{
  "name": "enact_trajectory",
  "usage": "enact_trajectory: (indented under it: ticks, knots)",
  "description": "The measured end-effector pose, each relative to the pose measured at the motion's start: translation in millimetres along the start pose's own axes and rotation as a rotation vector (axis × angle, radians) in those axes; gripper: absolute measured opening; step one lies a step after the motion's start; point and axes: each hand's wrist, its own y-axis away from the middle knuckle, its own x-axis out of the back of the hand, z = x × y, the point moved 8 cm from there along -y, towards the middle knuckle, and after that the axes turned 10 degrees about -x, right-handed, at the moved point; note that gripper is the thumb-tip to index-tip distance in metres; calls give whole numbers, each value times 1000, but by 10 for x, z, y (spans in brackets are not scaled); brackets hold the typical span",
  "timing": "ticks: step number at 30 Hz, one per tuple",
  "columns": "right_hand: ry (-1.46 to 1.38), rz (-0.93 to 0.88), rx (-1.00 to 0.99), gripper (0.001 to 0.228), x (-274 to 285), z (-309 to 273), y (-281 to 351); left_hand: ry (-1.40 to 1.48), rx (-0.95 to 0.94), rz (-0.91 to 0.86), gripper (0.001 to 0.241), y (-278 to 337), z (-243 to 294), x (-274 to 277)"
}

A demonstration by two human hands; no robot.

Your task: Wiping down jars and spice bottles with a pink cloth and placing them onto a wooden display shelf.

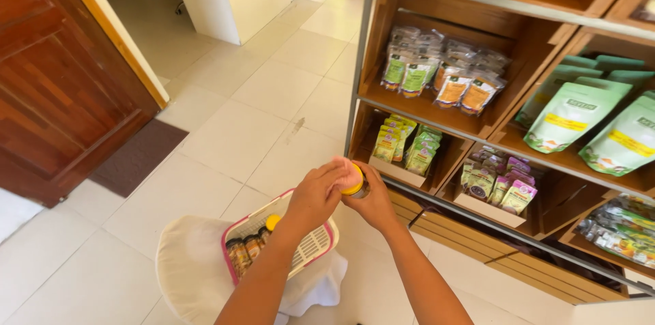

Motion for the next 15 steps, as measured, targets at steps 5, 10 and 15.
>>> enact_trajectory:
  ticks: [5, 10, 15]
  knots:
    - [-39, -53, -36, 80, 433, 161, 5, -35, 127, -166, 34, -348, 163, -64]
    - [-54, -79, -37, 78, 731, 170, -47, -73, 122, -110, 39, -560, 189, -469]
    - [-187, -141, -51, 89, 811, 575, -231, 70, 213, -122, 36, -726, 284, -310]
